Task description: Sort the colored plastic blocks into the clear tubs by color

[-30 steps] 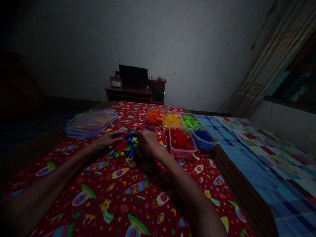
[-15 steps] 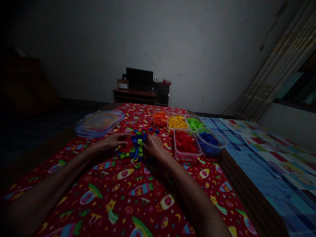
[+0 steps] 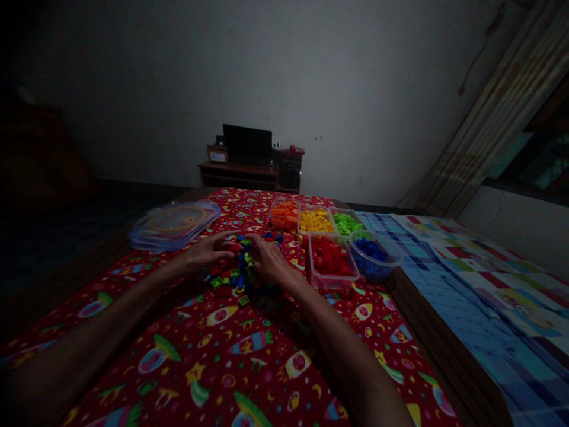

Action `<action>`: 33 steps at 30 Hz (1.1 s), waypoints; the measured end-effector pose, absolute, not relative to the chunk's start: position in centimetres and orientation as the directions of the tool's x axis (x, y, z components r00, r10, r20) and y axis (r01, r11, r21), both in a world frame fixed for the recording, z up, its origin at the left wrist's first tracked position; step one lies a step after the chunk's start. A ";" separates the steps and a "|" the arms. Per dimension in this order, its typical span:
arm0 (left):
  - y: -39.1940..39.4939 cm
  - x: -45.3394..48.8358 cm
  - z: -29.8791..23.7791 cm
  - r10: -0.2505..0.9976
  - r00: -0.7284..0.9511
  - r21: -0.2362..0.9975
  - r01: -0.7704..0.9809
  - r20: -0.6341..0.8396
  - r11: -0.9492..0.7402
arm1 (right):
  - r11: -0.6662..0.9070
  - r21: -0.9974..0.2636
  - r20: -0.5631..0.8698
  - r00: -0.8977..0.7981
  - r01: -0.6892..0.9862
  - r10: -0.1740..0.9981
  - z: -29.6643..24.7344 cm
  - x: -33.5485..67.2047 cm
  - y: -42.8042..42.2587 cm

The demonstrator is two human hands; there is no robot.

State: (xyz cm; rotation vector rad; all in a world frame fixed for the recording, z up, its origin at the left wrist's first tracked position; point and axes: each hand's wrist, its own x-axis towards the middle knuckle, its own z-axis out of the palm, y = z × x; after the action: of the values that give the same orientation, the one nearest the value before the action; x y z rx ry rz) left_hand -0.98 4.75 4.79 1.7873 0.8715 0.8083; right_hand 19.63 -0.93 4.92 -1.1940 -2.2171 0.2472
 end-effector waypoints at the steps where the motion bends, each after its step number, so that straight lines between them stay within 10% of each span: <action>1: 4.7 -0.7 4.7 0.821 0.547 0.931 0.191 0.161 -0.310 | 0.615 -0.403 0.422 -0.458 0.678 0.782 5.0 19.6 -1.2; 14: 4.9 -0.5 4.0 0.827 0.545 0.920 0.241 0.136 -0.310 | 0.480 -0.287 0.366 -0.369 0.829 0.855 8.0 22.3 -1.8; 24: 5.9 -2.6 3.6 0.895 0.396 0.833 0.410 0.204 -0.372 | -0.010 -0.197 0.204 0.051 0.980 0.978 11.2 31.7 -1.0; 33: 6.3 -2.5 2.9 0.913 0.381 0.860 0.407 0.147 -0.308 | -0.144 -0.162 0.187 0.173 0.976 0.967 11.7 33.9 -1.6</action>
State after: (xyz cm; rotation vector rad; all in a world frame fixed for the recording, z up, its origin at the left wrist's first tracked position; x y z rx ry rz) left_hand -2.53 6.30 2.88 1.8825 1.1405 0.8443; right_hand 33.86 -1.61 11.73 -2.2046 -1.8740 -0.0553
